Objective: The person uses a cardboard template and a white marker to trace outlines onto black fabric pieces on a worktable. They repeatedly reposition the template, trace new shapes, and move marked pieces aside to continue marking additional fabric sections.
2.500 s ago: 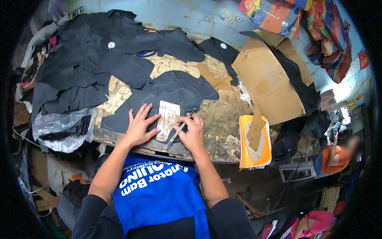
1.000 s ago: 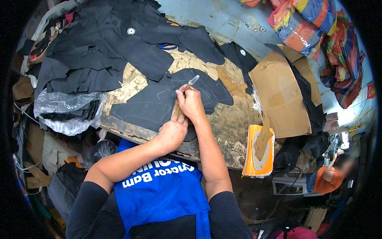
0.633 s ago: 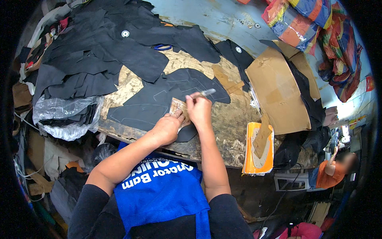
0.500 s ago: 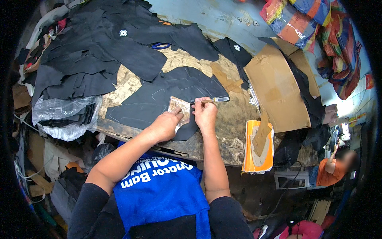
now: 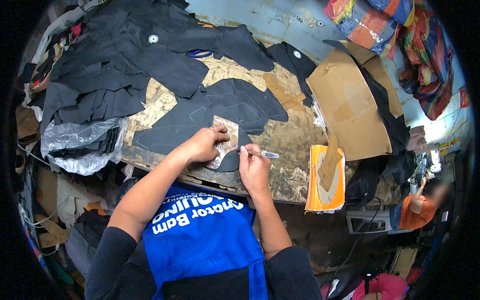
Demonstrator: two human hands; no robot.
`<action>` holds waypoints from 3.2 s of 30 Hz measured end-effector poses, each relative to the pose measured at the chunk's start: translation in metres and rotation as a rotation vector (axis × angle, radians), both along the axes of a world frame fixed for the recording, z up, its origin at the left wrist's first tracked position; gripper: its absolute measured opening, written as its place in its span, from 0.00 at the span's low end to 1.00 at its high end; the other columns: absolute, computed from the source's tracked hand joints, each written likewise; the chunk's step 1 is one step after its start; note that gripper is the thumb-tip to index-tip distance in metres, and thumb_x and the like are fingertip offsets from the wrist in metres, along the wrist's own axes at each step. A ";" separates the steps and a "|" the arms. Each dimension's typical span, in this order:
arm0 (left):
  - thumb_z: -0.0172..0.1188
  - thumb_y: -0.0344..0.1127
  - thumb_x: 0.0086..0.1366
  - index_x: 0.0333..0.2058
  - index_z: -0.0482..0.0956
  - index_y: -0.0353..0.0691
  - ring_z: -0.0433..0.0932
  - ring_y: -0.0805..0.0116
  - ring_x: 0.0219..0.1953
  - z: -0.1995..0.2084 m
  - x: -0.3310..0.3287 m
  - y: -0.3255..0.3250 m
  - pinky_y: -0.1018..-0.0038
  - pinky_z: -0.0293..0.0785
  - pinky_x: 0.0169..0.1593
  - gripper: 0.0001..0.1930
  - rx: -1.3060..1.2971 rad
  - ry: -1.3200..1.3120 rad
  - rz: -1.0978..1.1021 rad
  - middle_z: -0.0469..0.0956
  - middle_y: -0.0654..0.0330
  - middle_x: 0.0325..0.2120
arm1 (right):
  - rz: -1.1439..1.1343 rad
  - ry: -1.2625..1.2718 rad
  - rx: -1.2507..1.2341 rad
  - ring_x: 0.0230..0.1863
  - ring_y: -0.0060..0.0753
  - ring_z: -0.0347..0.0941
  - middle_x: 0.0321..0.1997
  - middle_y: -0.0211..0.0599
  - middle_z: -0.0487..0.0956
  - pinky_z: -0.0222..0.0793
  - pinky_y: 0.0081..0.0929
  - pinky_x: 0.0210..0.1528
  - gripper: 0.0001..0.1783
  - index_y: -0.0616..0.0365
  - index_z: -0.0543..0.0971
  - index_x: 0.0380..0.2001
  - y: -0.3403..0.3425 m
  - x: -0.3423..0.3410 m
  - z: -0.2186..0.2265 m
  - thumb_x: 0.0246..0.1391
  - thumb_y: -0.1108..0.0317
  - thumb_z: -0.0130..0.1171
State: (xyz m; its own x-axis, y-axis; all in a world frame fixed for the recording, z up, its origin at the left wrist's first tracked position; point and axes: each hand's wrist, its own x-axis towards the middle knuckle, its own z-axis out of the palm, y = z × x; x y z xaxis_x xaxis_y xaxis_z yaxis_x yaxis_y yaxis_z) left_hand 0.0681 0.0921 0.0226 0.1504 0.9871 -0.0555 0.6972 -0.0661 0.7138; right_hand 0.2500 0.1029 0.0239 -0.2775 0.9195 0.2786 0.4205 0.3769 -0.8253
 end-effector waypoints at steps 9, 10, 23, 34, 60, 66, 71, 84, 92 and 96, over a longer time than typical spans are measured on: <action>0.66 0.23 0.39 0.46 0.77 0.33 0.72 0.55 0.53 -0.006 -0.006 0.001 0.71 0.68 0.57 0.29 0.010 -0.140 0.042 0.71 0.50 0.53 | 0.140 0.070 0.016 0.29 0.27 0.76 0.27 0.38 0.78 0.71 0.22 0.33 0.06 0.65 0.74 0.30 -0.011 -0.016 0.004 0.56 0.72 0.56; 0.67 0.23 0.38 0.46 0.77 0.33 0.73 0.55 0.53 -0.006 -0.006 0.001 0.71 0.68 0.57 0.29 0.013 -0.143 0.040 0.71 0.50 0.53 | 0.075 0.147 -0.144 0.30 0.23 0.75 0.28 0.37 0.78 0.71 0.21 0.34 0.07 0.65 0.74 0.30 -0.012 -0.012 0.005 0.57 0.72 0.55; 0.67 0.24 0.36 0.44 0.79 0.33 0.72 0.57 0.54 -0.011 -0.010 0.005 0.72 0.68 0.58 0.29 0.033 -0.165 0.011 0.72 0.51 0.52 | 0.404 -0.051 -0.103 0.32 0.25 0.75 0.29 0.35 0.79 0.69 0.23 0.36 0.07 0.63 0.77 0.32 -0.025 -0.012 -0.005 0.55 0.69 0.58; 0.67 0.23 0.36 0.45 0.78 0.32 0.77 0.56 0.48 -0.016 -0.010 0.002 0.72 0.73 0.49 0.29 0.109 -0.150 0.010 0.74 0.53 0.51 | 0.452 -0.077 0.021 0.28 0.33 0.76 0.26 0.40 0.79 0.70 0.27 0.33 0.07 0.64 0.78 0.29 -0.021 -0.010 0.006 0.52 0.70 0.59; 0.69 0.60 0.39 0.45 0.81 0.56 0.51 0.49 0.65 0.007 -0.020 -0.078 0.46 0.41 0.63 0.32 0.123 0.323 0.372 0.57 0.42 0.61 | 0.009 0.193 0.072 0.29 0.20 0.75 0.26 0.33 0.79 0.70 0.18 0.34 0.05 0.63 0.77 0.29 0.031 -0.011 -0.034 0.54 0.72 0.59; 0.70 0.59 0.39 0.45 0.81 0.54 0.49 0.45 0.66 -0.009 -0.024 -0.081 0.46 0.39 0.65 0.32 0.198 0.308 0.396 0.55 0.39 0.61 | 0.044 0.142 0.113 0.30 0.23 0.77 0.26 0.35 0.80 0.71 0.21 0.35 0.06 0.64 0.77 0.29 0.034 -0.008 -0.035 0.53 0.72 0.59; 0.70 0.57 0.41 0.44 0.82 0.52 0.50 0.45 0.65 -0.010 -0.025 -0.083 0.46 0.40 0.65 0.30 0.216 0.292 0.393 0.57 0.39 0.61 | 0.058 0.161 0.072 0.30 0.22 0.77 0.27 0.36 0.80 0.71 0.20 0.35 0.06 0.65 0.77 0.30 0.034 -0.007 -0.036 0.55 0.72 0.58; 0.73 0.34 0.39 0.48 0.73 0.36 0.74 0.55 0.41 0.006 -0.033 -0.078 0.62 0.67 0.48 0.34 0.046 0.037 0.693 0.76 0.54 0.35 | -0.228 -0.067 0.383 0.40 0.41 0.75 0.36 0.42 0.80 0.69 0.33 0.44 0.10 0.60 0.78 0.34 0.034 -0.009 -0.028 0.49 0.68 0.62; 0.59 0.17 0.45 0.34 0.75 0.32 0.70 0.77 0.29 0.012 -0.066 -0.099 0.80 0.67 0.36 0.14 0.241 -0.253 0.717 0.71 0.64 0.23 | -0.150 -0.174 0.251 0.38 0.42 0.72 0.31 0.39 0.77 0.65 0.35 0.42 0.13 0.57 0.76 0.28 0.021 -0.011 -0.018 0.38 0.70 0.68; 0.47 0.12 0.43 0.26 0.62 0.36 0.71 0.60 0.46 0.011 -0.085 -0.110 0.71 0.66 0.52 0.13 0.699 -0.310 0.779 0.71 0.50 0.42 | -0.028 0.215 0.022 0.30 0.24 0.68 0.27 0.30 0.72 0.64 0.22 0.36 0.11 0.58 0.72 0.29 0.021 0.000 -0.010 0.40 0.81 0.60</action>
